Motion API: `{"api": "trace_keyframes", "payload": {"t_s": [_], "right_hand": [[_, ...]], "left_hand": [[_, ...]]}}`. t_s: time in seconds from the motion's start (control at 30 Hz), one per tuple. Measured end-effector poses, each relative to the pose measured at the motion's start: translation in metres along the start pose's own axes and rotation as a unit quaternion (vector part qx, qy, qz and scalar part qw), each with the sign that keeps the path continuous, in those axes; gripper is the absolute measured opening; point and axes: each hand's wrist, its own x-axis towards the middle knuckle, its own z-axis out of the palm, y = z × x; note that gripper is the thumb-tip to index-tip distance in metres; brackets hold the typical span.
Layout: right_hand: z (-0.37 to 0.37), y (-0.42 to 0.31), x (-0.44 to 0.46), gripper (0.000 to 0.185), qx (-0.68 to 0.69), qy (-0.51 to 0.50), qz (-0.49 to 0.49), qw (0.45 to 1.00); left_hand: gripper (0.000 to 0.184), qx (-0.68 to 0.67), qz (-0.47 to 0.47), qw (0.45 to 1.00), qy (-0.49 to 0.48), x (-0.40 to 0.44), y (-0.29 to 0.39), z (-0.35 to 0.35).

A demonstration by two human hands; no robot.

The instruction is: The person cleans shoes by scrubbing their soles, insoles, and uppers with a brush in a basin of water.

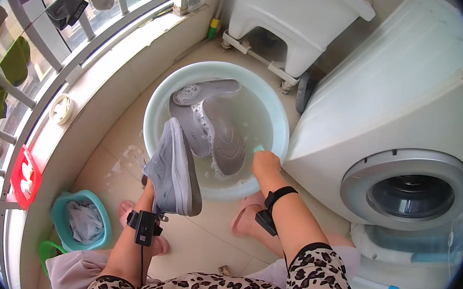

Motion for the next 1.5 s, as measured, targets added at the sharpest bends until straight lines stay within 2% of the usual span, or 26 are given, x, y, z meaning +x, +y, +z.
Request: {"api": "trace_keyframes", "payload": {"t_s": [0.13, 0.23, 0.27, 0.33, 0.43, 0.53, 0.63, 0.67, 0.73, 0.83, 0.87, 0.97, 1.07, 1.17, 1.2, 1.3, 1.37, 1.4, 1.47, 1.5], "right_hand": [[0.027, -0.009, 0.009, 0.020, -0.058, -0.128, -0.095, 0.986], [0.025, 0.008, 0.008, 0.025, 0.129, -0.121, -0.219, 0.959], [0.017, 0.018, 0.002, 0.026, 0.146, -0.122, -0.210, 0.959], [-0.046, 0.025, -0.034, 0.026, 0.179, -0.122, -0.193, 0.957], [-0.105, 0.004, -0.075, 0.025, 0.404, -0.151, -0.190, 0.882], [-0.095, -0.029, -0.097, 0.025, 0.306, 0.015, -0.376, 0.875], [-0.071, -0.055, -0.064, 0.025, 0.214, 0.115, -0.310, 0.919], [-0.065, -0.060, -0.053, 0.027, 0.231, 0.113, -0.308, 0.916], [-0.058, -0.067, -0.043, 0.031, 0.264, 0.106, -0.301, 0.910], [-0.052, -0.048, -0.090, 0.031, 0.401, -0.010, -0.331, 0.854], [-0.048, -0.039, -0.099, 0.035, 0.414, -0.006, -0.351, 0.840], [-0.065, -0.042, -0.094, 0.033, 0.204, 0.040, -0.364, 0.908], [-0.043, -0.065, -0.037, 0.031, 0.153, 0.149, -0.281, 0.936], [-0.030, -0.074, -0.034, 0.029, 0.200, 0.120, -0.312, 0.921], [-0.027, -0.073, -0.055, 0.030, 0.252, 0.072, -0.365, 0.893], [-0.047, -0.060, -0.107, 0.029, 0.344, 0.013, -0.347, 0.872], [-0.050, -0.058, -0.098, 0.029, 0.284, 0.017, -0.313, 0.906], [-0.053, -0.057, -0.088, 0.030, 0.252, 0.021, -0.296, 0.921], [-0.035, -0.070, -0.038, 0.030, 0.197, 0.053, -0.253, 0.946], [-0.032, -0.078, -0.027, 0.030, 0.169, 0.065, -0.233, 0.956]], "left_hand": [[0.038, 0.007, 0.001, 1.000, 0.011, 0.001, -0.003, -0.025], [0.038, 0.007, -0.006, 1.000, 0.016, 0.005, -0.007, -0.032], [0.038, 0.008, -0.009, 1.000, 0.016, 0.007, -0.008, -0.032], [0.038, 0.009, -0.015, 1.000, 0.013, 0.012, -0.010, -0.029], [0.039, 0.016, -0.024, 1.000, 0.005, 0.020, -0.017, -0.025], [0.039, 0.028, -0.028, 0.999, -0.006, 0.025, -0.028, -0.022], [0.039, 0.041, -0.029, 0.999, -0.018, 0.028, -0.035, -0.020], [0.039, 0.044, -0.028, 0.998, -0.018, 0.029, -0.036, -0.021], [0.039, 0.040, -0.028, 0.999, -0.015, 0.031, -0.030, -0.019], [0.040, 0.040, -0.036, 0.999, -0.012, 0.036, -0.016, -0.016], [0.040, 0.044, -0.048, 0.998, -0.010, 0.037, -0.018, -0.016], [0.040, 0.062, -0.073, 0.995, -0.005, 0.037, -0.035, -0.019], [0.040, 0.113, -0.061, 0.991, -0.028, 0.037, -0.058, -0.033], [0.040, 0.111, -0.067, 0.991, -0.020, 0.041, -0.058, -0.036], [0.041, 0.093, -0.079, 0.993, -0.009, 0.043, -0.054, -0.037], [0.038, 0.029, -0.131, 0.990, 0.045, 0.030, -0.043, -0.005], [0.036, 0.023, -0.144, 0.986, 0.081, 0.024, -0.043, 0.017], [0.038, 0.021, -0.083, 0.996, 0.039, 0.027, -0.058, -0.001], [0.042, 0.123, 0.002, 0.992, -0.025, 0.035, -0.070, -0.011], [0.042, 0.107, 0.001, 0.994, -0.028, 0.038, -0.071, -0.016]]}}
